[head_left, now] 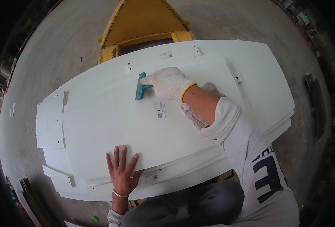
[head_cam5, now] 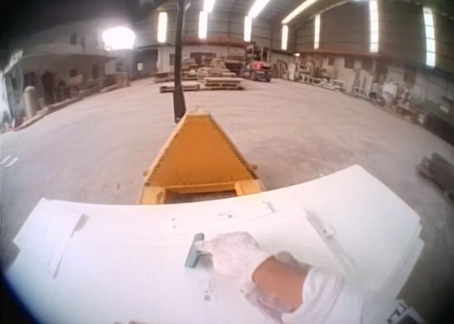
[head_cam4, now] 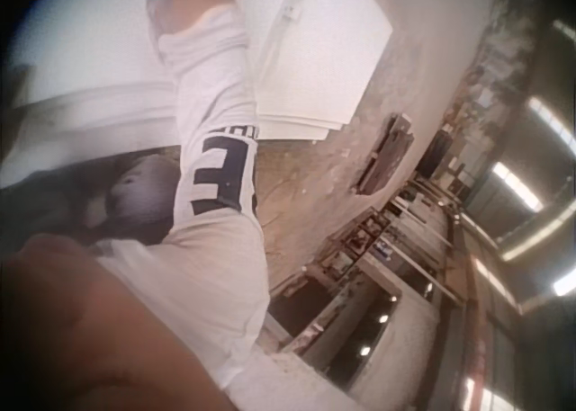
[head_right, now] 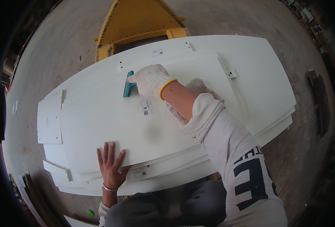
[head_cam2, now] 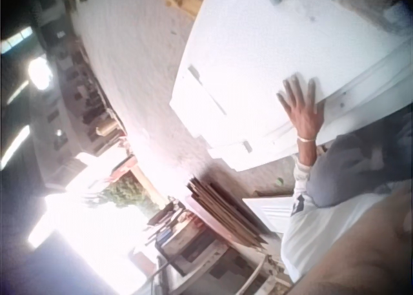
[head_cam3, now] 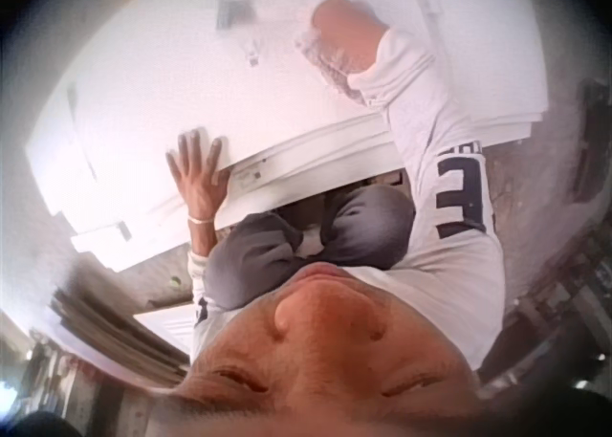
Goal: The person scrapes residue from white panels using a yellow scraper, then uses a blue scraper and a cloth to wipe the surfaces. They handle multiple panels one at a time, stacking them as they work.
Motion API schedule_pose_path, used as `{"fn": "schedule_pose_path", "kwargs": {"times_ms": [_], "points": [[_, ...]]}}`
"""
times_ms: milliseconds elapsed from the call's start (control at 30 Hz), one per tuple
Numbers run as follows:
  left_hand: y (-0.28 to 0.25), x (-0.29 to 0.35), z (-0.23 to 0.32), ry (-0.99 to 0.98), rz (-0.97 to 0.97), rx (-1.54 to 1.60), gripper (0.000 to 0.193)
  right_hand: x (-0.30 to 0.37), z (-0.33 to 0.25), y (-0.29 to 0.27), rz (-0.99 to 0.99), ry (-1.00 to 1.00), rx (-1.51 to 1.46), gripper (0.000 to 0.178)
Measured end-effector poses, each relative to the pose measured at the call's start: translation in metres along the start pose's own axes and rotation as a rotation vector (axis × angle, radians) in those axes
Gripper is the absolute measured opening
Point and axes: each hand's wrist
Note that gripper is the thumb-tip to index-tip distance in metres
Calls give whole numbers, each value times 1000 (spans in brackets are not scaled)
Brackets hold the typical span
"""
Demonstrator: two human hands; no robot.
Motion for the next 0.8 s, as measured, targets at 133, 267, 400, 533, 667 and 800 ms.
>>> {"fn": "schedule_pose_path", "kwargs": {"times_ms": [133,267,400,533,667,800], "points": [[4,1,-2,11,29,-51,76,77,103,21,206,223,-91,39],[9,2,-8,58,34,-101,75,142,190,53,266,467,-104,36],[10,2,-8,65,5,-116,73,159,219,72,285,443,-87,36],[7,3,-9,67,-8,-132,68,144,209,60,243,380,-119,35],[5,0,-7,80,-25,-136,69,132,211,62,292,204,-69,35],[8,0,-8,83,-16,-118,68,103,177,60,253,95,-62,36]]}}
Point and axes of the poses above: each hand's wrist, its own x-axis away from the middle knuckle, its own y-axis out of the palm, z = x × y, and after that the axes turned 12 degrees about -y, right-handed
